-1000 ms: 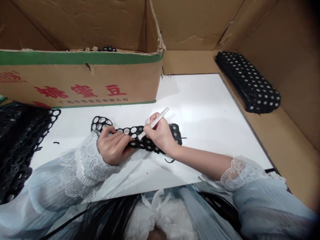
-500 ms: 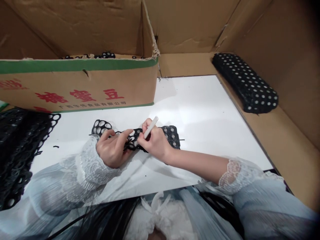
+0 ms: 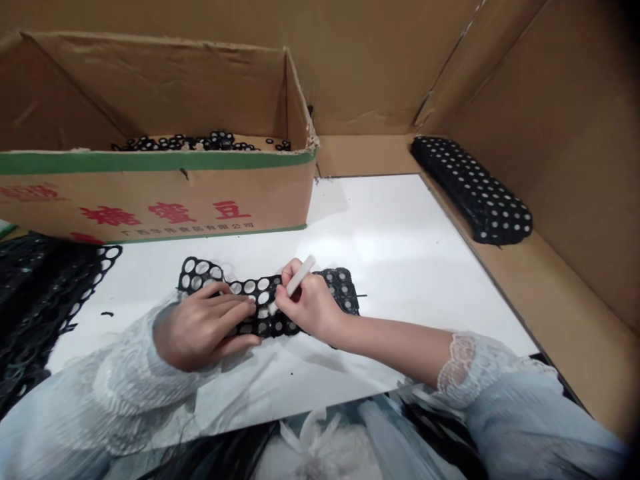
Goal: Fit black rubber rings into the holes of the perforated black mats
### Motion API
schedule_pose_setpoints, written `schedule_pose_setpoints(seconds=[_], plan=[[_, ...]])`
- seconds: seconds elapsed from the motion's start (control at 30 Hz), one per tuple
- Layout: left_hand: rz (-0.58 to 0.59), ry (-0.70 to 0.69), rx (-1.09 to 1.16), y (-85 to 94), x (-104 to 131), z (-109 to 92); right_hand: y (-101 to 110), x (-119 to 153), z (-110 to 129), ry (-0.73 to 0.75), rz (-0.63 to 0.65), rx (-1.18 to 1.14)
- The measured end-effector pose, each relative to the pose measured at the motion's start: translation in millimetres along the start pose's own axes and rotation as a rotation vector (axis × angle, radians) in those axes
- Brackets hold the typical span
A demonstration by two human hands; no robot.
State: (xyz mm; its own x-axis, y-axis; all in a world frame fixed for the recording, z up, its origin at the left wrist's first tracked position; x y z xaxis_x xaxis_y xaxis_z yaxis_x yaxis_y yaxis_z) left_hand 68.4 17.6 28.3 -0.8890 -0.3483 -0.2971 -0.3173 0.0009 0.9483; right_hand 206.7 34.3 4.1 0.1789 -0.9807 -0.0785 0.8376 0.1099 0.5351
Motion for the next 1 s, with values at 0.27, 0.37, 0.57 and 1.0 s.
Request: schedule_pose_setpoints(seconds=[0.27, 0.37, 0.57, 1.0], plan=[[0.066, 0.094, 0.070, -5.8, 3.2, 12.3, 0.2, 1.5, -0.2, -0.024, 0.019, -0.044], [-0.006, 0.396, 0.073, -5.0, 13.3, 39.7, -0.1, 2.6, -0.7, -0.024, 0.023, -0.064], [0.041, 0.172, 0.104, -12.5, 7.2, 24.4, 0.1, 2.5, -2.3, -0.033, 0.025, -0.097], [0.070, 0.110, 0.130, -20.7, 1.8, 14.7, 1.1, 2.0, -2.6, -0.013, 0.002, -0.070]])
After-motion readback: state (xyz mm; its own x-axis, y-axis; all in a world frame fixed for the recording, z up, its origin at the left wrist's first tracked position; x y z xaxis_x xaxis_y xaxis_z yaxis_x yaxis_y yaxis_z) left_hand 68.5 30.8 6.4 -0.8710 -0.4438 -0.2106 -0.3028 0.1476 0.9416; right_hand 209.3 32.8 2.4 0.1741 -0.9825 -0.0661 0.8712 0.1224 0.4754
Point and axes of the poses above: each hand's wrist, its own x-axis away from the middle knuckle, its own y-axis out of the back of the hand, z = x × y, the point moved 6 cm from there along -x, towards the middle knuckle, and after that the axes turned 4 degrees about x, right-handed, at the moved point
